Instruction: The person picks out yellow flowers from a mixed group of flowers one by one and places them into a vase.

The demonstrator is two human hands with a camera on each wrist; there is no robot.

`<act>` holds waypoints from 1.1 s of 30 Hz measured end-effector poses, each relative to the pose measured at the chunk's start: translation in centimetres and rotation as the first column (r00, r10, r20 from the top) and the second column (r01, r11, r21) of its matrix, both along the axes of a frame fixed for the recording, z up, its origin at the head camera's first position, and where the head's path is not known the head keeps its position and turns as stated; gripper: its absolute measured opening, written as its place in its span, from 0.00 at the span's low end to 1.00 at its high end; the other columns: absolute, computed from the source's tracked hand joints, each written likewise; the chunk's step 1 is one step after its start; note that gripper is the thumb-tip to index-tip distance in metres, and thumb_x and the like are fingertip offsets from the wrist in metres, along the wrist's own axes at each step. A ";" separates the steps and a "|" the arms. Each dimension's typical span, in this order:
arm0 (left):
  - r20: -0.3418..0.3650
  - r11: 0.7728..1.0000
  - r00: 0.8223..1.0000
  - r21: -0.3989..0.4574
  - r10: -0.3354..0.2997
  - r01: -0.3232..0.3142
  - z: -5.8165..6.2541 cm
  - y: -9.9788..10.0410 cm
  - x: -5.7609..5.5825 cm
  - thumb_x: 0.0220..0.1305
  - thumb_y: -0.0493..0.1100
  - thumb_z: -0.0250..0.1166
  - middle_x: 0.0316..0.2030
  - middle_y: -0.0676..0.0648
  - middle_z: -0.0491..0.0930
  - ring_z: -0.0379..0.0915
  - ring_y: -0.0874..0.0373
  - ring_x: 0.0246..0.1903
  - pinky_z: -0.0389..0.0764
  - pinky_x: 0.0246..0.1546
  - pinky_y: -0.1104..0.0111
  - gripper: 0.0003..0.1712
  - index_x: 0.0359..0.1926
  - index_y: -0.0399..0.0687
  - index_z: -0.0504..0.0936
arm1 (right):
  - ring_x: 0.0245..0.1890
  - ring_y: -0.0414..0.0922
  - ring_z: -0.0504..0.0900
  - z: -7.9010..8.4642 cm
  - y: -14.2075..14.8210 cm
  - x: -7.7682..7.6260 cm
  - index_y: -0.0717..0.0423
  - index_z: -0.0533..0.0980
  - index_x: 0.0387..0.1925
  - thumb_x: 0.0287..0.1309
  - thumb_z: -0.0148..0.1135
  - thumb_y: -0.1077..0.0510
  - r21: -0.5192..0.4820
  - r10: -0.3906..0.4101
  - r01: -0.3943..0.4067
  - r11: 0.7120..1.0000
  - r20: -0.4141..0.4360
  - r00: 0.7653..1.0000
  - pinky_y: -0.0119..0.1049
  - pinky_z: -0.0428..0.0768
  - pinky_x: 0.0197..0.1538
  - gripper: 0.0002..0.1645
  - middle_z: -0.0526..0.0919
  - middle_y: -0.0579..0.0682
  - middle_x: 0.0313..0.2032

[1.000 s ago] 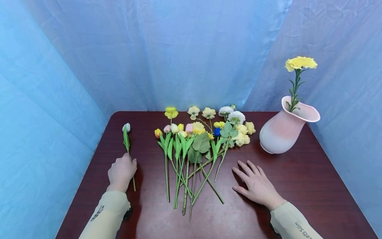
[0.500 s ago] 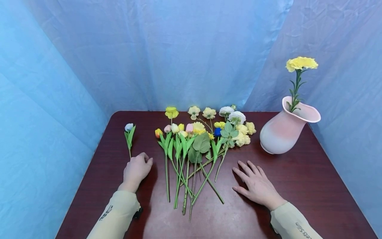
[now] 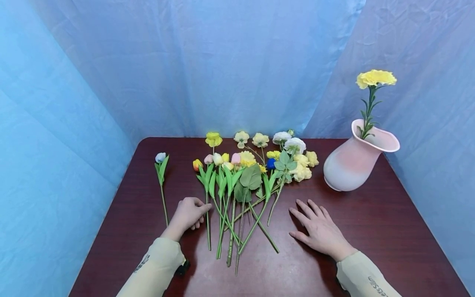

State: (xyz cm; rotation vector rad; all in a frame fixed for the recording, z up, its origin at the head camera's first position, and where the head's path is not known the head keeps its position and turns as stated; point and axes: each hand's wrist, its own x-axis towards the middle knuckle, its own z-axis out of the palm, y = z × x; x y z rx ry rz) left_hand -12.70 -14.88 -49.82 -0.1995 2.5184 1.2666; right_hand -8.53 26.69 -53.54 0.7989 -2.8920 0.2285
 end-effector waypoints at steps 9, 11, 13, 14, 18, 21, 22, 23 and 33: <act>0.097 0.920 0.995 0.387 0.025 -0.061 -0.7 0.9 0.3 0.68 0.44 0.62 0.18 0.38 0.79 0.73 0.55 0.10 0.77 0.11 0.67 0.15 0.37 0.32 0.79 | 0.66 0.64 0.58 -0.1 0.1 -0.1 0.44 0.69 0.65 0.53 0.61 0.30 0.002 -0.009 0.009 1.000 0.013 1.000 0.68 0.62 0.60 0.42 0.64 0.58 0.68; 0.113 0.895 0.993 0.442 0.017 -0.065 -0.6 1.2 0.4 0.69 0.43 0.60 0.20 0.36 0.79 0.75 0.54 0.12 0.79 0.13 0.67 0.15 0.39 0.30 0.79 | 0.66 0.64 0.58 -0.2 0.2 -0.1 0.44 0.69 0.65 0.53 0.61 0.30 0.002 -0.009 0.009 1.000 0.012 1.000 0.68 0.62 0.60 0.42 0.64 0.58 0.68; 0.129 0.877 0.992 0.476 0.012 -0.072 -0.6 1.4 0.4 0.69 0.42 0.59 0.21 0.34 0.79 0.76 0.52 0.13 0.81 0.14 0.66 0.15 0.41 0.29 0.78 | 0.66 0.64 0.58 -0.3 0.2 -0.1 0.44 0.69 0.66 0.54 0.61 0.30 0.003 -0.008 0.008 1.000 0.011 1.000 0.68 0.62 0.60 0.42 0.64 0.58 0.68; 0.134 0.873 0.991 0.482 0.014 -0.077 -0.6 1.5 0.5 0.70 0.42 0.58 0.22 0.34 0.79 0.77 0.51 0.14 0.81 0.15 0.65 0.15 0.41 0.29 0.78 | 0.66 0.64 0.58 -0.4 0.2 -0.1 0.44 0.69 0.66 0.54 0.61 0.30 0.001 -0.008 0.008 1.000 0.011 1.000 0.68 0.62 0.59 0.42 0.64 0.58 0.68; 0.137 0.870 0.990 0.483 0.037 -0.099 -0.9 1.8 0.6 0.71 0.42 0.56 0.22 0.35 0.79 0.78 0.50 0.15 0.82 0.17 0.64 0.15 0.41 0.30 0.79 | 0.66 0.64 0.58 -0.4 0.2 -0.1 0.44 0.69 0.66 0.54 0.61 0.29 0.000 -0.008 0.008 1.000 0.008 1.000 0.68 0.62 0.59 0.42 0.64 0.57 0.68; 0.114 0.868 0.991 0.484 0.063 -0.111 -0.8 1.8 0.8 0.71 0.42 0.56 0.22 0.35 0.80 0.78 0.49 0.16 0.83 0.18 0.63 0.15 0.42 0.30 0.78 | 0.66 0.64 0.58 -0.4 0.2 -0.1 0.44 0.69 0.66 0.54 0.60 0.29 0.001 -0.008 0.008 1.000 0.010 1.000 0.68 0.62 0.59 0.42 0.64 0.57 0.68; 0.104 0.866 0.991 0.486 0.078 -0.120 -0.7 1.8 0.9 0.71 0.42 0.56 0.22 0.35 0.80 0.78 0.49 0.16 0.83 0.18 0.62 0.15 0.42 0.30 0.78 | 0.66 0.64 0.58 -0.4 0.2 -0.1 0.44 0.69 0.66 0.54 0.60 0.29 0.002 -0.008 0.008 1.000 0.011 1.000 0.68 0.62 0.59 0.42 0.64 0.57 0.68; 0.096 0.862 0.991 0.490 0.096 -0.131 -0.6 1.7 1.0 0.71 0.42 0.57 0.22 0.35 0.80 0.78 0.48 0.16 0.83 0.18 0.62 0.15 0.42 0.30 0.78 | 0.66 0.64 0.58 -0.4 0.2 -0.1 0.43 0.69 0.66 0.54 0.60 0.29 0.003 -0.008 0.008 1.000 0.011 1.000 0.68 0.62 0.59 0.42 0.64 0.57 0.68; 0.100 0.846 0.955 0.445 0.278 -0.293 0.0 -2.1 1.5 0.70 0.40 0.57 0.25 0.32 0.80 0.79 0.50 0.16 0.82 0.18 0.65 0.16 0.42 0.26 0.77 | 0.66 0.64 0.59 -0.5 0.3 -0.1 0.43 0.69 0.66 0.55 0.60 0.29 -0.003 -0.009 0.009 1.000 0.012 1.000 0.68 0.62 0.58 0.42 0.64 0.57 0.67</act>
